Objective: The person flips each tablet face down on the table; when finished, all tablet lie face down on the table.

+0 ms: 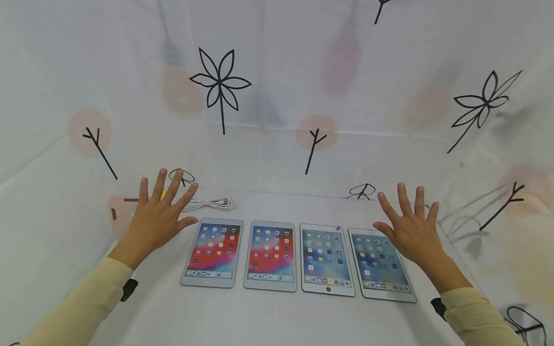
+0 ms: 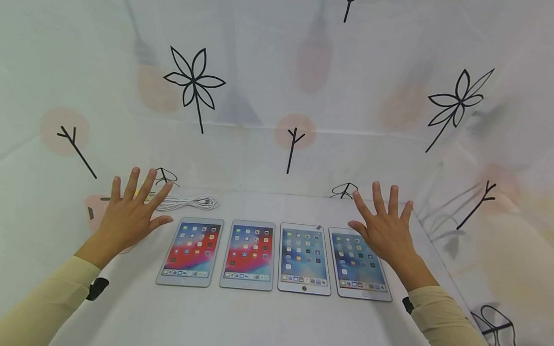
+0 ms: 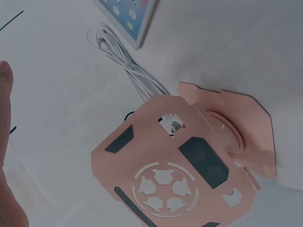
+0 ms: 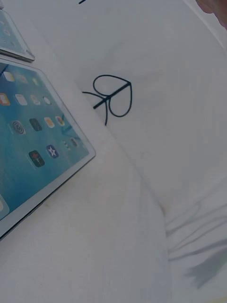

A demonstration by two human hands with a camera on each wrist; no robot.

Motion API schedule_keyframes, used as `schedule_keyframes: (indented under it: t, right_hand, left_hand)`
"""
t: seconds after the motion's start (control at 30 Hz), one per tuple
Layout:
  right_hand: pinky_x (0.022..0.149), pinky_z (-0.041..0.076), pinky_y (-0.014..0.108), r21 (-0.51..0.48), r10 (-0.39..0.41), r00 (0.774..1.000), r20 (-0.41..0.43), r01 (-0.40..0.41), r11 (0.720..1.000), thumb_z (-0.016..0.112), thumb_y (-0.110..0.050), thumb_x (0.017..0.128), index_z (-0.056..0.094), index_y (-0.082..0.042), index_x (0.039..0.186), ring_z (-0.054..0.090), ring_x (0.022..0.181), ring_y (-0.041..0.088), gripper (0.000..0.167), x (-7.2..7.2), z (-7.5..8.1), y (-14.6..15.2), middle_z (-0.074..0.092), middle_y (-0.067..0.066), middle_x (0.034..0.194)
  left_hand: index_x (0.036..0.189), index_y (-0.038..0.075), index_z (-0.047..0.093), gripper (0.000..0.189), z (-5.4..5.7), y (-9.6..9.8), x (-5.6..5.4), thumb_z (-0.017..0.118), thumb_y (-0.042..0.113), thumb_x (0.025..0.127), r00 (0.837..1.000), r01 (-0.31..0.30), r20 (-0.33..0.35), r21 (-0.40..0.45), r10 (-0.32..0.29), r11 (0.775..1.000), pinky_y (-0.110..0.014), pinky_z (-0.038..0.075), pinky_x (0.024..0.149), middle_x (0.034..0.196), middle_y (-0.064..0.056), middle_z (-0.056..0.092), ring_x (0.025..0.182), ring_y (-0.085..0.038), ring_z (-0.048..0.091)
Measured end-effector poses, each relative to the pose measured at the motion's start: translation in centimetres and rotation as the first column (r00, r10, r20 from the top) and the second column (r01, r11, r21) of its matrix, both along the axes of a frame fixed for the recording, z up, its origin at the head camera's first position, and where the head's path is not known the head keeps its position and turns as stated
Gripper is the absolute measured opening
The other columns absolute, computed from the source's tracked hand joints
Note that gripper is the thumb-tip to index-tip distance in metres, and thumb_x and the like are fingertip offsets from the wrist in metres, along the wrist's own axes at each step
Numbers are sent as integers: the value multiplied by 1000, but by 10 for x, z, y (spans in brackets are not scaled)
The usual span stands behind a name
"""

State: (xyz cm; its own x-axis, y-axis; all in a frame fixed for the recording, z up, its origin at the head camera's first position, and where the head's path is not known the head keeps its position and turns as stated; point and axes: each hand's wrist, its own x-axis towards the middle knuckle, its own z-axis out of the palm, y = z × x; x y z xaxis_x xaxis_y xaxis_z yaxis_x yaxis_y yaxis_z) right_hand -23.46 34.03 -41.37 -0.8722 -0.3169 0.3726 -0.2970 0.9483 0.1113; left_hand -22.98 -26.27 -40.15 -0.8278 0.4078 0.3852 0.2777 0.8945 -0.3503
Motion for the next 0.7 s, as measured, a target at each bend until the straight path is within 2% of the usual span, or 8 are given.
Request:
schedule_keyframes:
  t: [0.23, 0.4, 0.47, 0.53, 0.6, 0.67, 0.7]
  right_hand:
    - [107, -8, 82, 0, -22, 1000, 10, 22, 1000, 53, -54, 100, 6, -33, 165, -22, 149, 50, 83, 0, 4, 5, -8, 20, 170]
    - [107, -11, 81, -2, -48, 999, 14, 48, 999, 54, -52, 100, 5, -33, 165, -23, 149, 49, 83, 6, 9, 13, -6, 21, 170]
    - [107, -8, 82, -5, -60, 998, 20, 60, 998, 55, -51, 100, 7, -31, 165, -19, 149, 52, 83, 9, 10, 16, -3, 22, 169]
    - [108, 1, 84, -29, -82, 996, 37, 83, 996, 57, -47, 100, 14, -26, 165, -4, 150, 57, 80, 12, 10, 19, 9, 26, 167]
    - [107, 17, 83, -84, -123, 989, 77, 130, 988, 58, -42, 101, 26, -15, 161, 20, 144, 60, 73, 17, 7, 22, 27, 31, 160]
    - [97, 34, 79, -156, -176, 973, 149, 198, 968, 58, -37, 102, 37, -3, 153, 40, 129, 61, 65, 22, 1, 27, 42, 36, 146]
    - [91, 41, 75, -193, -197, 961, 193, 234, 953, 58, -35, 103, 42, 2, 148, 47, 120, 60, 61, 26, -2, 31, 47, 38, 137]
  left_hand:
    - [163, 23, 22, 98, 1, 6, 1, 67, 64, 86, 1000, -14, 17, 22, 14, 1000, -72, -5, 117, 170, -19, 0, 153, -44, -20]
    - [163, 22, 22, 95, 0, 21, 4, 66, 62, 88, 999, 1, 32, 61, -3, 998, -73, -3, 117, 171, -18, -2, 153, -43, -20]
    - [162, 22, 24, 94, -3, 30, 5, 68, 60, 88, 1000, 14, 19, 82, -16, 997, -72, -1, 118, 170, -19, 1, 153, -46, -15]
    - [161, 20, 28, 91, -7, 43, 8, 70, 56, 89, 999, 34, -16, 99, -32, 995, -71, 10, 119, 169, -20, 10, 154, -48, -2]
    - [157, 17, 37, 82, -11, 62, 11, 72, 48, 90, 997, 69, -49, 142, -63, 987, -67, 27, 116, 165, -21, 26, 151, -48, 20]
    - [151, 14, 47, 69, -14, 89, 13, 74, 38, 92, 993, 119, -48, 232, -111, 965, -61, 43, 108, 155, -20, 44, 140, -45, 42]
    - [147, 13, 52, 62, -15, 104, 15, 73, 33, 93, 990, 137, -16, 299, -139, 944, -56, 49, 102, 147, -19, 52, 132, -41, 51]
